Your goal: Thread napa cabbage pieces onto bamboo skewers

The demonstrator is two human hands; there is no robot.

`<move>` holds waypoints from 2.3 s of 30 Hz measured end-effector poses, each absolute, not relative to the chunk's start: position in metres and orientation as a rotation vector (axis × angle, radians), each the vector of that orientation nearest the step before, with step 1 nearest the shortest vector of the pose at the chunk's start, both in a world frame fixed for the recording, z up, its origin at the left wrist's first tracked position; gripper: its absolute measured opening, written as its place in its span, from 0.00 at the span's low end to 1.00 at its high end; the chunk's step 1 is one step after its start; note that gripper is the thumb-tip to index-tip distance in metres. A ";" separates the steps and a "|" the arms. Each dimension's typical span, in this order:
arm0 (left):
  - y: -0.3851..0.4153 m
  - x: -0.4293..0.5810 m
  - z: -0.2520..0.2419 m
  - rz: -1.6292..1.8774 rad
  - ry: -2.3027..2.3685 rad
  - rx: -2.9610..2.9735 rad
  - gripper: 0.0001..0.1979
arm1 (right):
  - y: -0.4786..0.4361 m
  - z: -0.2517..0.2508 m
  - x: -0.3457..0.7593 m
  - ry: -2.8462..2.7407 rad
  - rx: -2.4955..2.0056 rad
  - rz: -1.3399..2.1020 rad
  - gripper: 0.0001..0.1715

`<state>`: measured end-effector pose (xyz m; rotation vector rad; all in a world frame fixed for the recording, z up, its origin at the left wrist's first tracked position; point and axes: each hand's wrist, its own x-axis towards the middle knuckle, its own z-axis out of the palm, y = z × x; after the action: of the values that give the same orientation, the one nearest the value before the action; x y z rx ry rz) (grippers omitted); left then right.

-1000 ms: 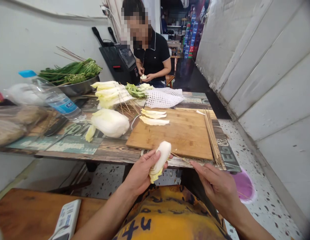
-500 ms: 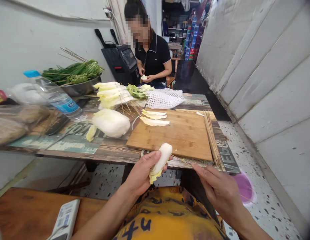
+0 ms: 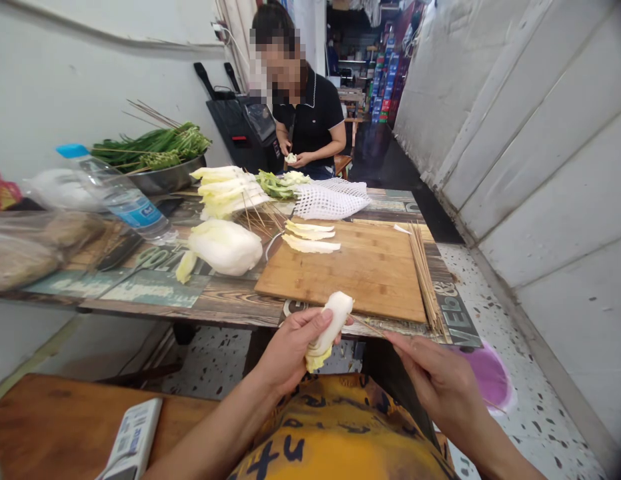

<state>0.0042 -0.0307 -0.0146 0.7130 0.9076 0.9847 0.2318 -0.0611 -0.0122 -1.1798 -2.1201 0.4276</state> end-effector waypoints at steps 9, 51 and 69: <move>-0.028 0.005 -0.011 0.982 0.908 0.722 0.16 | -0.050 -0.003 0.224 -1.968 -1.207 0.675 0.14; 0.122 -0.011 -0.016 0.519 1.663 2.495 0.13 | -0.041 -0.019 0.239 -1.772 -1.432 0.556 0.18; 0.014 -0.004 0.014 0.913 0.917 0.744 0.15 | -0.055 0.000 0.250 -1.951 -1.364 0.720 0.14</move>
<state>-0.0043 0.0136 0.0139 0.7440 0.9169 0.9125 0.2498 -0.0548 0.0001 -1.3639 -1.9514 0.7196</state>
